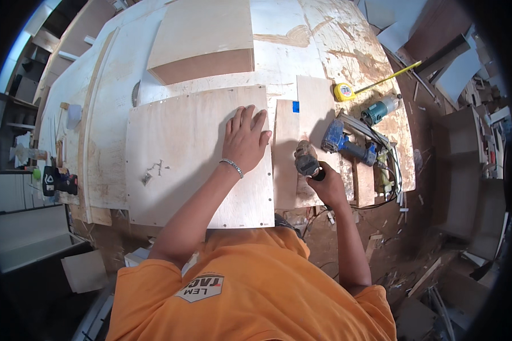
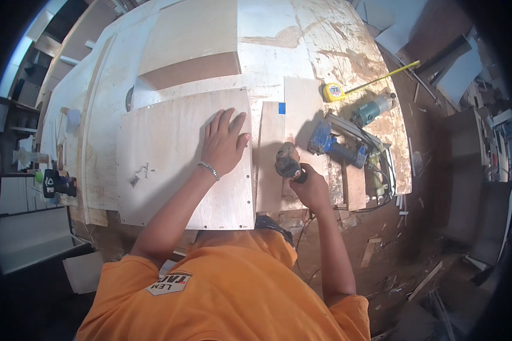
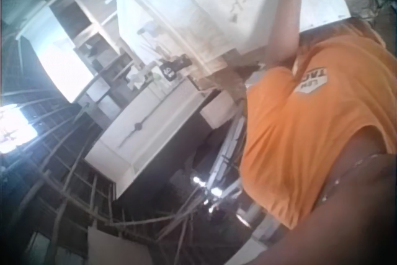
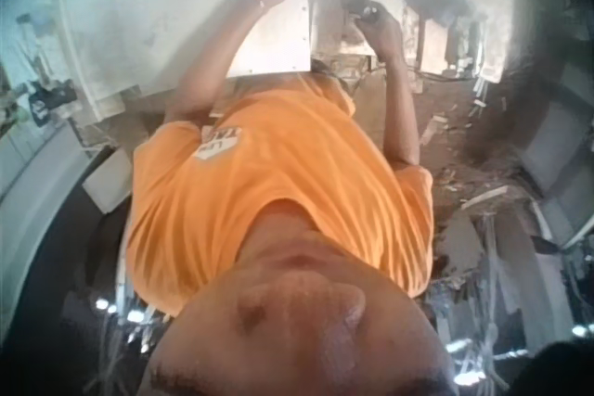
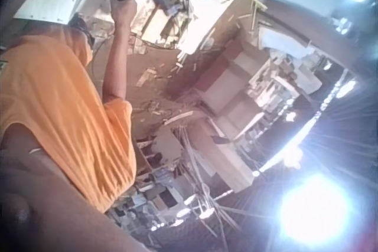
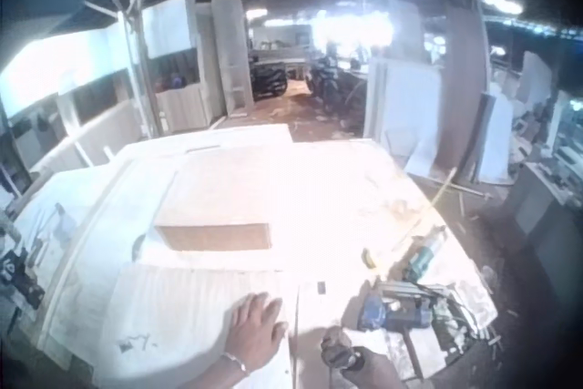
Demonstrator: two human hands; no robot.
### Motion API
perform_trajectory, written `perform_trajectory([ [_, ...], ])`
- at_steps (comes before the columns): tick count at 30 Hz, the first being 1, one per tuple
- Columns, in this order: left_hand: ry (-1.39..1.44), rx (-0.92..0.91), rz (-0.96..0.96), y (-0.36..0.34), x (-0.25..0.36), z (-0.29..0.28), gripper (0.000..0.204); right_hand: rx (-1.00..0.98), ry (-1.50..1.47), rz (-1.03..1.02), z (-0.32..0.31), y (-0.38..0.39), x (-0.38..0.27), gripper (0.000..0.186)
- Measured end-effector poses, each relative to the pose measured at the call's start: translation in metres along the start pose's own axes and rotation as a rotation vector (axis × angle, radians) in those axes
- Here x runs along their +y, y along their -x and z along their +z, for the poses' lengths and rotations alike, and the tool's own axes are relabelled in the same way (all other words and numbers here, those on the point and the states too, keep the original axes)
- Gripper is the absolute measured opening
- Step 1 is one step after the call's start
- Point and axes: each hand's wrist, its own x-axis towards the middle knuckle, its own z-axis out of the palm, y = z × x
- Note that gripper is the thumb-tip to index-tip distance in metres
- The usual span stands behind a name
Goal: The person drives screws into a wooden panel using a drill. They pick up screws one by one from the workbench, position them on the board, and use the power tool to fasten them, then move a wooden box into the frame.
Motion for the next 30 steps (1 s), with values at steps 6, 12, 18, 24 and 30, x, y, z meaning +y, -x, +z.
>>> perform_trajectory([
  [6,-0.089,-0.074,-0.028,-0.007,0.006,-0.003,0.054,0.046,-0.026,-0.010,0.008,0.009,0.021,0.050],
  [12,0.190,-0.153,0.058,0.025,0.018,0.009,0.061,0.160,-0.003,-0.067,0.026,0.000,0.036,0.055],
  [18,0.376,0.223,-0.114,0.115,0.011,-0.057,0.005,0.243,0.226,-0.171,0.036,-0.003,0.053,0.064],
  [24,0.038,0.324,-0.626,0.202,-0.128,-0.125,0.047,0.319,0.245,-0.338,0.025,0.006,0.032,0.053],
  [30,0.232,0.176,-0.665,0.214,-0.178,-0.133,0.068,0.057,-0.250,-0.549,0.024,0.040,-0.147,0.026],
])
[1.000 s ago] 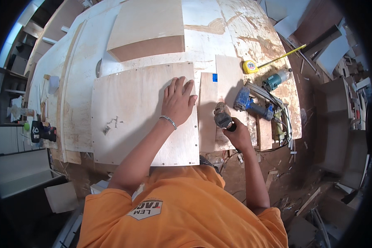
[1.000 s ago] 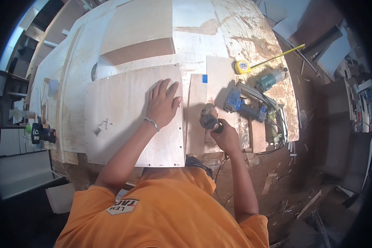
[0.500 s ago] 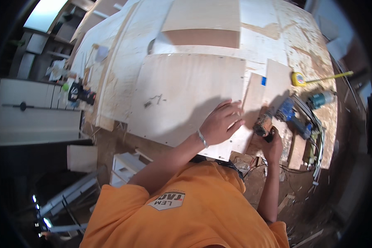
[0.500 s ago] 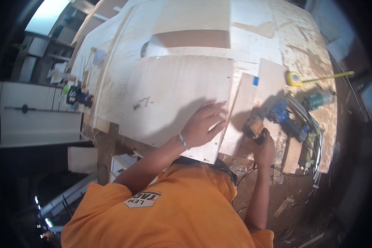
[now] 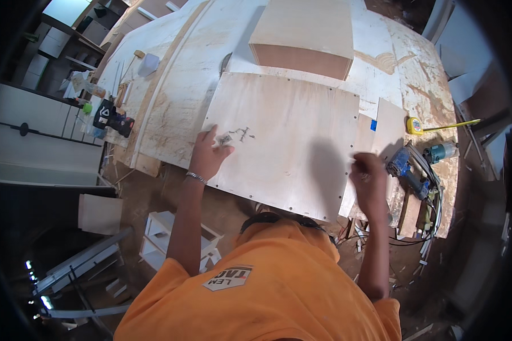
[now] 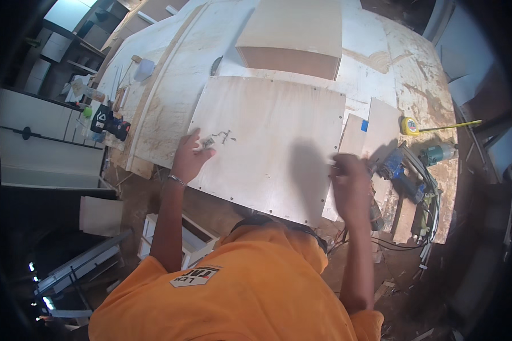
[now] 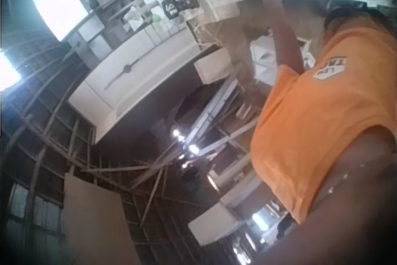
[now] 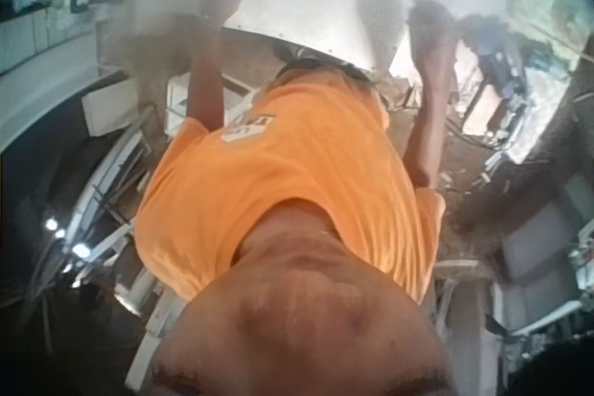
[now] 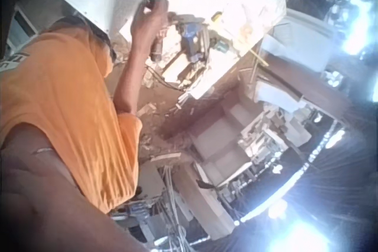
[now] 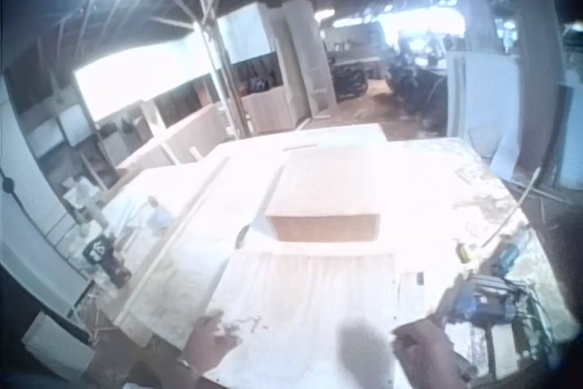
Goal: The person drives screws into a wooden panel using a drill. They pick up screws one by one from the workbench, position them on the board, and use the power tool to fasten them, then move a wooden box into the frame.
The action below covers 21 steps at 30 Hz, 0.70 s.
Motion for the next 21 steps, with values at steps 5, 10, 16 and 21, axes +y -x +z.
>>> perform_trajectory([
  [5,-0.026,-0.072,0.252,-0.031,-0.002,0.014,0.045,-0.381,0.146,-0.158,0.137,-0.051,-0.057,0.030],
  [10,0.069,-0.136,0.373,-0.046,-0.006,0.017,0.026,-0.414,0.606,-0.261,0.239,-0.085,-0.082,0.027],
  [16,0.119,-0.195,0.336,-0.056,-0.023,0.013,0.019,-0.349,0.639,-0.158,0.262,-0.090,-0.087,0.019],
  [21,0.242,-0.338,0.198,-0.067,-0.015,0.013,0.020,-0.288,0.397,0.075,0.258,-0.094,-0.089,0.020],
])
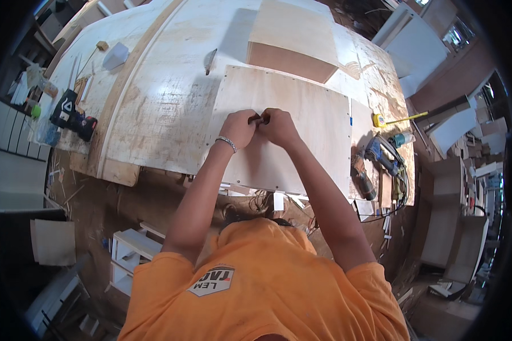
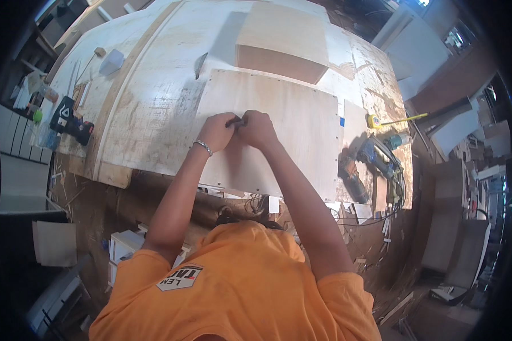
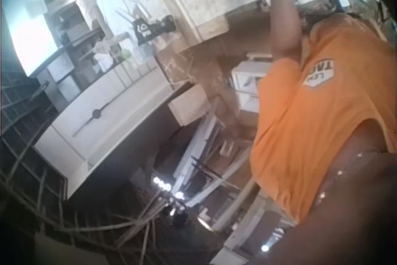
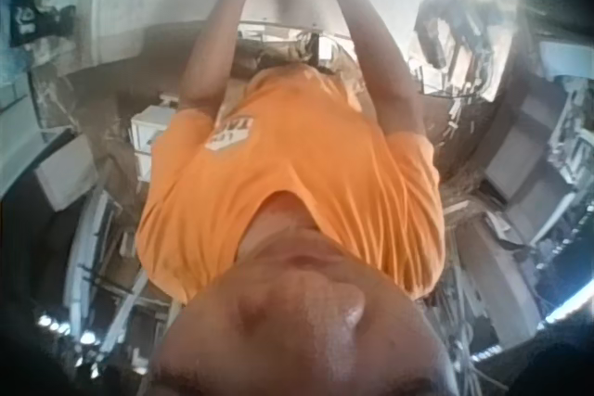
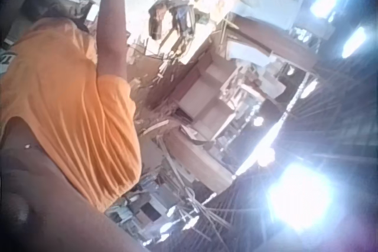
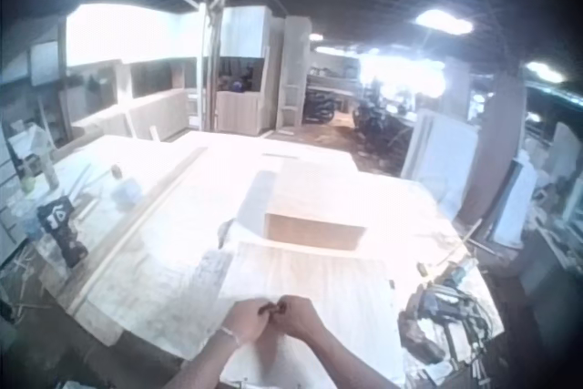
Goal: The person drives screws into a wooden panel using a drill. They pick up screws one by one from the workbench, position them on the board, and use the power tool to fasten them, then move a wooden box into the frame.
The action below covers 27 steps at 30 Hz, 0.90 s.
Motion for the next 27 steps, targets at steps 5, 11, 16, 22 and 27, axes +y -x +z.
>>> perform_trajectory([
  [5,0.283,-0.043,0.048,-0.018,0.005,0.011,0.026,-0.077,-0.807,0.189,-0.006,-0.003,0.036,0.023],
  [11,0.537,-0.380,0.111,-0.031,0.042,0.005,0.027,-0.035,-1.702,0.293,-0.015,0.024,0.033,0.024],
  [16,0.683,-0.549,0.038,-0.033,0.066,-0.001,0.026,-0.041,-1.899,0.247,-0.004,0.020,0.050,0.027],
  [22,0.913,-0.362,-0.022,-0.010,0.031,-0.022,0.031,0.284,-0.522,0.240,0.006,0.052,0.048,0.040],
  [27,1.160,-0.057,-0.190,0.013,-0.040,-0.045,0.030,0.237,0.100,0.086,0.032,0.064,-0.005,0.036],
])
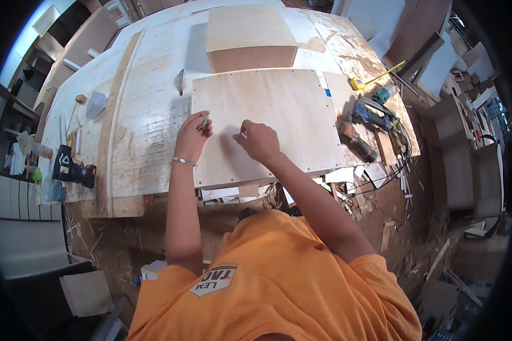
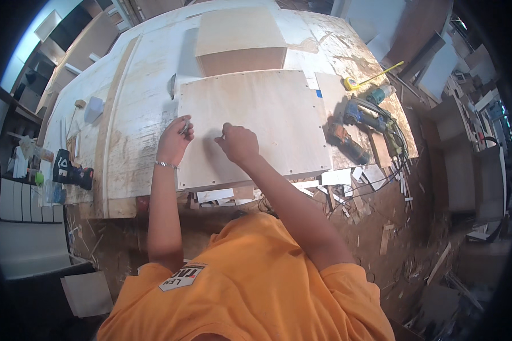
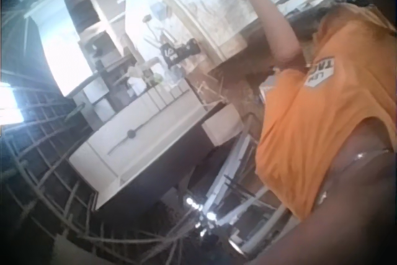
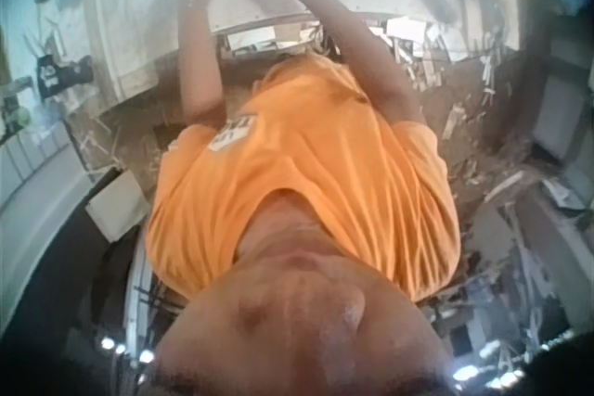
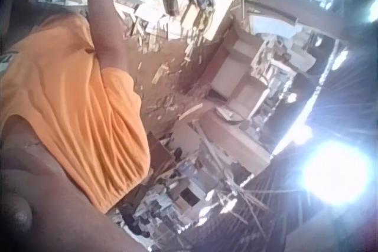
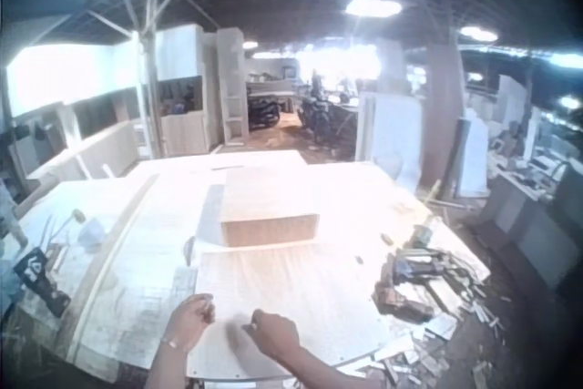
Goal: The person drives screws into a wooden panel using a drill. They pick up screws one by one from the workbench, position them on the board, and use the power tool to fasten them, then move a wooden box into the frame.
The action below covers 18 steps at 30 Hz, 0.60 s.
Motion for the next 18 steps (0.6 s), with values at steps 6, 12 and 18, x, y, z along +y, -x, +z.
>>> perform_trajectory([
  [6,0.240,0.224,0.049,0.053,-0.007,-0.057,0.028,0.090,0.028,-0.101,0.028,-0.019,0.011,0.020],
  [12,0.423,0.372,0.021,0.103,-0.033,-0.100,0.016,-0.326,-1.746,0.426,-0.027,-0.019,0.059,0.013],
  [18,0.363,0.546,-0.104,0.149,-0.094,-0.135,0.014,-0.268,-1.974,0.346,-0.087,0.034,0.134,0.017],
])
